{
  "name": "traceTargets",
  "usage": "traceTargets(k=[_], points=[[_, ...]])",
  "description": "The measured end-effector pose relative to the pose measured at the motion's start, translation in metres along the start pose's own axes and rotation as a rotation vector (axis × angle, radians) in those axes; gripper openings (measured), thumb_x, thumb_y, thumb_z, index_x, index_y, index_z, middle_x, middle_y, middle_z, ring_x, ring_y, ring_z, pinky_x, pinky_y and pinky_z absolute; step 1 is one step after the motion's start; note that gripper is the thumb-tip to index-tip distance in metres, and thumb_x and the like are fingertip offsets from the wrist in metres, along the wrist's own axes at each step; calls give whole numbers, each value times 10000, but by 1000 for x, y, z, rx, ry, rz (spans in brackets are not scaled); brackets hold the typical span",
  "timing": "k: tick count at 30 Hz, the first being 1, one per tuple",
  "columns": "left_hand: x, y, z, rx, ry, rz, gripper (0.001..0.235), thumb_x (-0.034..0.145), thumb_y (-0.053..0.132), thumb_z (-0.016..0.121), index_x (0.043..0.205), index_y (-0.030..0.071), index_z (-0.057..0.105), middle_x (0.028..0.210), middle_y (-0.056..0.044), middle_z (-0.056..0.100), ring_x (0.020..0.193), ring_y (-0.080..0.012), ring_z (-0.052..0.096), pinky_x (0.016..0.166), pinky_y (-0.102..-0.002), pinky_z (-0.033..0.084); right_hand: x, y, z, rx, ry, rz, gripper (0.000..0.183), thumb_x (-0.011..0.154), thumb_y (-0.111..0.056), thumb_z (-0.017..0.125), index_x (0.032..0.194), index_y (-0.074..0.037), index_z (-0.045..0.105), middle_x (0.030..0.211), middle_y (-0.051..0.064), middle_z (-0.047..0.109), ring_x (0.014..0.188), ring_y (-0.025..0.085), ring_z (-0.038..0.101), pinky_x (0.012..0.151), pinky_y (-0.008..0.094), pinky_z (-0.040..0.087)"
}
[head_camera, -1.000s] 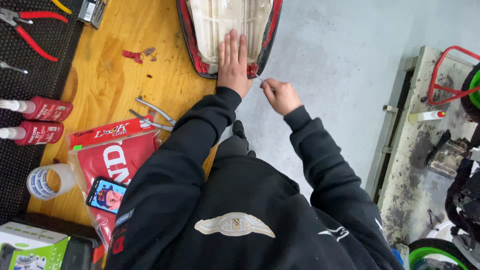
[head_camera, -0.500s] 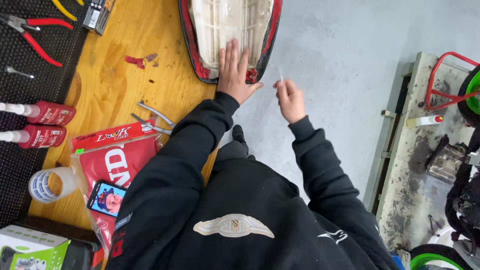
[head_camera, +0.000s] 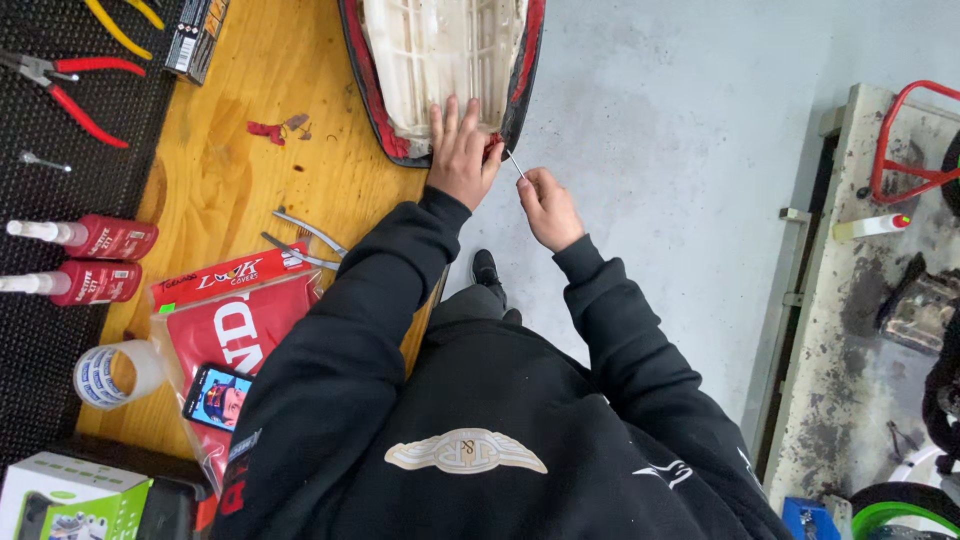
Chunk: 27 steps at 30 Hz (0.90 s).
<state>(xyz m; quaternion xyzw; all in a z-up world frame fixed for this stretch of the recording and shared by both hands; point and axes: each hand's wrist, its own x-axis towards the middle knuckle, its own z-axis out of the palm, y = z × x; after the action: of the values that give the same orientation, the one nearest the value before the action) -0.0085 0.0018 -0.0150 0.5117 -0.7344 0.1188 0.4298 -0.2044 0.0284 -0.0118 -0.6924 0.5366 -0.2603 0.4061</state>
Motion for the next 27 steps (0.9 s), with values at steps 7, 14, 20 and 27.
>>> traceTargets(k=[7,14,20,27], points=[[-3,0,0,-39,12,1,348,1024,161,728,764,59,521,1406,-284,600,1378,-533,464,1202,-700,276,13,-12,2,-53,11,-125,254,1094,-278,453,1043,-104,632,907,71,691,714,297,612,679,429,433],[-10,-14,15,-24,139,63,208,956,203,737,844,99,596,1406,-258,611,1343,-511,496,1174,-660,328,17,-12,10,-90,117,-151,168,1074,-267,529,1079,-192,679,756,161,706,760,440,695,654,513,533],[-6,-14,-19,-147,-153,78,280,984,145,782,839,55,559,1514,-287,487,1445,-547,363,1227,-704,245,19,-26,-7,-165,2,-305,224,1116,-265,489,1070,-96,629,660,124,539,498,312,452,503,459,299],[-5,-16,-17,-186,-109,66,172,1028,110,687,892,35,614,1474,-257,540,1419,-525,408,1214,-681,280,15,-42,-16,-189,-48,-270,245,1109,-250,456,1061,-75,621,761,142,668,600,407,591,542,477,385]])
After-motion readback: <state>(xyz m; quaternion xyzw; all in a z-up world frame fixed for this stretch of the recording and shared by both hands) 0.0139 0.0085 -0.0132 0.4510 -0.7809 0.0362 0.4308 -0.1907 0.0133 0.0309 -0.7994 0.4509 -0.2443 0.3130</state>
